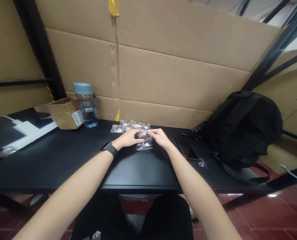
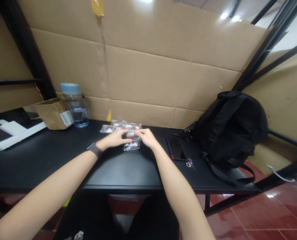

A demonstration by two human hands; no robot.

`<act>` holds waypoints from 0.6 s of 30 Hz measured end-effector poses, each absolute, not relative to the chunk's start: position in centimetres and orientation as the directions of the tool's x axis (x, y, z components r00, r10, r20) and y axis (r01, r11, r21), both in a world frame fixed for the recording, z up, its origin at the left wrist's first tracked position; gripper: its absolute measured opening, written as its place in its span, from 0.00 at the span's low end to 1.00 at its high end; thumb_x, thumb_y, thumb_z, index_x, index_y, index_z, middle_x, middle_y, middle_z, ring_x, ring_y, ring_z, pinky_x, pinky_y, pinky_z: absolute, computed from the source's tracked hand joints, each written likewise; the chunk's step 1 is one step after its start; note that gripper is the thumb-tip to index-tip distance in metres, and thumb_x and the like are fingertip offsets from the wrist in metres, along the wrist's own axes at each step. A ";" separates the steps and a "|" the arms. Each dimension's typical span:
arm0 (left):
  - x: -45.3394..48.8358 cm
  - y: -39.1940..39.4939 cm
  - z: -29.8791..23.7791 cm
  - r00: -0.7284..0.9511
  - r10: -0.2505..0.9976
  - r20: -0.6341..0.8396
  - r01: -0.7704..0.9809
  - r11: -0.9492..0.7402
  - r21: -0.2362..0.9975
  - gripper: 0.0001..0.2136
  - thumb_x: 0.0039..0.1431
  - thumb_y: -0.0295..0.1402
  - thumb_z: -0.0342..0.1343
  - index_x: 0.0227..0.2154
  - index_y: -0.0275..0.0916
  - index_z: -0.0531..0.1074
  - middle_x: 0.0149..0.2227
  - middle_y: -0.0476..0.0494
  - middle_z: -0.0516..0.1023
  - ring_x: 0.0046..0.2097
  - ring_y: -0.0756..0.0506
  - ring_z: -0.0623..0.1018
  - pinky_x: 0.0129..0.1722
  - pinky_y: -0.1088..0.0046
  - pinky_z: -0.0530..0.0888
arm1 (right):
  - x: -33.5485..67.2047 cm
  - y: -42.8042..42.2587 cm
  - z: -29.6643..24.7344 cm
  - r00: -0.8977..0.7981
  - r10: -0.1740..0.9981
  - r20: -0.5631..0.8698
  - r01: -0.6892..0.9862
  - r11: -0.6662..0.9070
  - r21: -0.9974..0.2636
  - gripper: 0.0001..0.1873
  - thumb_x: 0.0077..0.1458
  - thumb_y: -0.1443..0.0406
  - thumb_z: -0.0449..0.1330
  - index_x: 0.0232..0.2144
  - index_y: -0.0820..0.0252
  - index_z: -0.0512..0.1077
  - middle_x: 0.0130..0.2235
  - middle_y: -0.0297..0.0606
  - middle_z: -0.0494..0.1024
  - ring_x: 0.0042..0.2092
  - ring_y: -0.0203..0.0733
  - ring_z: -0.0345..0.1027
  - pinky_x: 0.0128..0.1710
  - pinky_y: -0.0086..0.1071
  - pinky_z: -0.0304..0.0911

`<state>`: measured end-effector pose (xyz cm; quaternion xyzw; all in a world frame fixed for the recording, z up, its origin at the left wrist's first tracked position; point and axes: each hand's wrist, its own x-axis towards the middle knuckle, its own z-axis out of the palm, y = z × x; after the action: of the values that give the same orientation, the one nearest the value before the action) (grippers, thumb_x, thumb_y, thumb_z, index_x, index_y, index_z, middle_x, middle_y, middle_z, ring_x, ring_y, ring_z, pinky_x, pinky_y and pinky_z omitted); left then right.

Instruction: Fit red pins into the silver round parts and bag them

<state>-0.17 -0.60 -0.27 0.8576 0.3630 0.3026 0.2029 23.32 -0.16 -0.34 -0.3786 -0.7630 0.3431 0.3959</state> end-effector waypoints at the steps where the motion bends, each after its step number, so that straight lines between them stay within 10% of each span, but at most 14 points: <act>1: -0.3 -0.5 -0.2 0.551 0.749 0.368 0.498 -0.649 0.575 0.23 0.59 0.47 0.64 0.53 0.38 0.78 0.42 0.41 0.84 0.41 0.39 0.81 0.43 0.65 0.75 | 23.3 -0.3 -0.2 -0.427 0.840 0.335 0.311 0.484 -0.818 0.27 0.61 0.46 0.60 0.35 0.63 0.84 0.29 0.34 0.79 0.30 0.39 0.66 0.35 0.32 0.60; 11: -1.1 -1.0 1.1 0.476 0.762 0.438 0.429 -0.637 0.641 0.16 0.61 0.47 0.62 0.36 0.37 0.82 0.36 0.44 0.85 0.39 0.41 0.81 0.44 0.67 0.75 | 22.3 -0.4 -0.4 -0.347 0.855 0.386 0.221 0.475 -0.852 0.27 0.62 0.44 0.60 0.44 0.59 0.84 0.47 0.42 0.82 0.37 0.42 0.71 0.35 0.33 0.64; 18: -0.7 -1.0 1.1 0.468 0.750 0.468 0.336 -0.641 0.691 0.18 0.66 0.46 0.57 0.43 0.39 0.85 0.49 0.41 0.85 0.51 0.36 0.82 0.59 0.60 0.73 | 22.0 -0.9 0.1 -0.324 0.833 0.448 0.259 0.533 -0.805 0.27 0.64 0.45 0.58 0.50 0.56 0.83 0.56 0.45 0.80 0.47 0.48 0.75 0.44 0.38 0.69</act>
<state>-0.68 -0.95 1.11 0.8154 0.3328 0.3943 0.2625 22.03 -0.88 0.11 -0.3646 -0.7493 0.3168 0.4530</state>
